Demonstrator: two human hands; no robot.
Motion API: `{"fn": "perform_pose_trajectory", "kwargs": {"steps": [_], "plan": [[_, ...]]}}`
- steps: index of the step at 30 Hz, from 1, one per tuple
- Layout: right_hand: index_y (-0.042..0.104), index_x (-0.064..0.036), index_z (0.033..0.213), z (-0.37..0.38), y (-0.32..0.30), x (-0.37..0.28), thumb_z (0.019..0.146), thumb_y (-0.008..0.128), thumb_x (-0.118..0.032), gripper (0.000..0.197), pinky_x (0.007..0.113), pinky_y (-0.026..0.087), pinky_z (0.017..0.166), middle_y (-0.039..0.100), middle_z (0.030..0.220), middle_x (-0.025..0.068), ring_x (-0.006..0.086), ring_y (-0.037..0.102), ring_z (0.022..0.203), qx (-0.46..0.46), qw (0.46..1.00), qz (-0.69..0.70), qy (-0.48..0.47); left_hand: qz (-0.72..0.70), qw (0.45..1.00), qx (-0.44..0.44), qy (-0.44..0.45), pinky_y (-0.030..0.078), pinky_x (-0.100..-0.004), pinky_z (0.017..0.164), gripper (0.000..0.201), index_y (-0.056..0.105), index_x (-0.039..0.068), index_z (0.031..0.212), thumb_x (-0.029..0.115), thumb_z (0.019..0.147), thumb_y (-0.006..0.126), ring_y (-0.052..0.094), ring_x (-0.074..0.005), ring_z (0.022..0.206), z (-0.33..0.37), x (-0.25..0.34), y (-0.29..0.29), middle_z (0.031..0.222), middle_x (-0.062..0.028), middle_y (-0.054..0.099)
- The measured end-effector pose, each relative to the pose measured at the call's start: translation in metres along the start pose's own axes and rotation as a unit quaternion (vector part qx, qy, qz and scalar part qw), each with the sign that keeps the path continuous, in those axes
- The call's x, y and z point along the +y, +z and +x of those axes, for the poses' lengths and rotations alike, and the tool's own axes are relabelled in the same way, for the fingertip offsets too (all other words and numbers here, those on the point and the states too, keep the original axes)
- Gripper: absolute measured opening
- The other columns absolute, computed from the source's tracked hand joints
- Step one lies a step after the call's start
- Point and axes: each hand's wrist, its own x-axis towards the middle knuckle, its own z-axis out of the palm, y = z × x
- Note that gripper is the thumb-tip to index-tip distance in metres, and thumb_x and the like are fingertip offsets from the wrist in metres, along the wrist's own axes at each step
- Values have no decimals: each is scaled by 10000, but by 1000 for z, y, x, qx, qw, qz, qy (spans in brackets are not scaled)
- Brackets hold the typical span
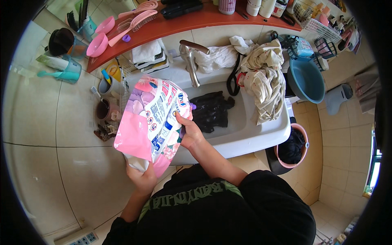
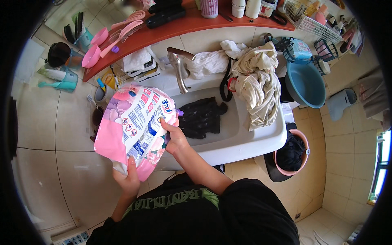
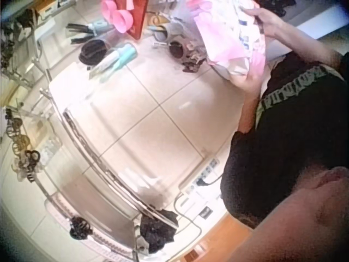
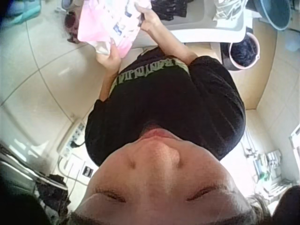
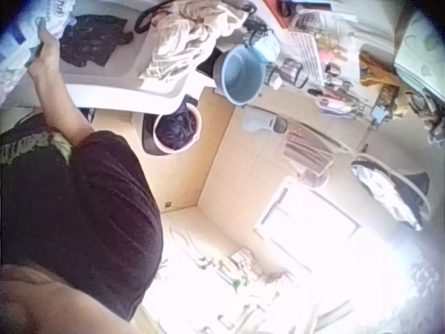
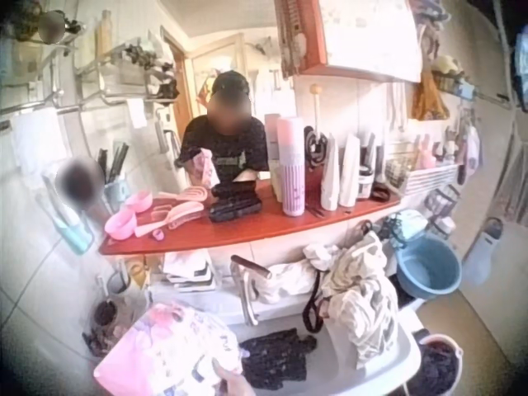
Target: The person washes several items of clothing by hand in a sink, using a cleaning product from a pink bag, scrubbing the fabric against itself, and then placing the items into a bucket.
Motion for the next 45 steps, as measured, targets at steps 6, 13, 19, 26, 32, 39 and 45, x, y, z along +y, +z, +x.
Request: {"fn": "perform_pose_trajectory", "kwargs": {"steps": [6, 13, 19, 26, 32, 39, 45], "plan": [[546, -19, 1078, 7, 3, 2, 825, 574, -50, 257, 374, 493, 796, 607, 1001, 91, 198, 596, 883, 14, 1000, 16, -20, 16, 1000, -18, 19, 417, -290, 808, 292, 450, -97, 1101, -2, 831, 511, 527, -161, 923, 3, 6, -6, 1035, -132, 547], [559, -30, 1058, 13, 14, -2, 835, 588, -121, 243, 326, 498, 760, 618, 970, 71, 159, 598, 841, 18, 999, -4, -37, 55, 997, -34, 45, 427, -302, 796, 307, 471, -101, 1079, 13, 808, 558, 529, -170, 919, 4, 14, -14, 1033, -126, 549], [526, -31, 1061, 16, 11, -5, 867, 509, -165, 236, 347, 508, 729, 604, 909, 79, 191, 600, 792, 15, 1000, -11, 1, 5, 986, -146, 80, 444, -272, 748, 516, 484, -75, 1083, -1, 637, 732, 532, -148, 867, 22, 37, -6, 1041, -109, 524], [507, -17, 1099, 21, 14, -10, 907, 413, -192, 277, 372, 487, 803, 606, 1005, 115, 212, 604, 879, 34, 999, 4, 16, 4, 995, -60, 80, 409, -314, 826, 326, 451, -91, 1097, 12, 809, 562, 512, -190, 952, 5, 20, -9, 1061, -139, 513], [527, -31, 1079, 9, 17, -22, 911, 445, -258, 294, 374, 476, 815, 608, 1027, 100, 222, 594, 907, -54, 995, 76, 38, -104, 991, 21, -84, 412, -307, 826, 326, 415, -73, 1168, 32, 868, 488, 502, -173, 974, -7, -4, -9, 1107, -131, 499], [556, -45, 1037, 11, 9, -23, 895, 479, -290, 294, 363, 471, 809, 617, 980, 78, 190, 585, 903, 49, 999, 9, -4, -235, 951, 52, -196, 399, -287, 839, 338, 397, -73, 1178, 56, 878, 483, 491, -158, 985, -8, 2, 7, 1110, -104, 498], [519, -36, 1108, 21, -10, -26, 898, 460, -290, 334, 382, 451, 860, 597, 1058, 106, 223, 577, 963, -20, 1000, -3, 15, -134, 967, 25, -214, 395, -288, 847, 325, 412, -68, 1170, 91, 893, 467, 492, -159, 995, -24, -14, -1, 1112, -108, 507]]}}
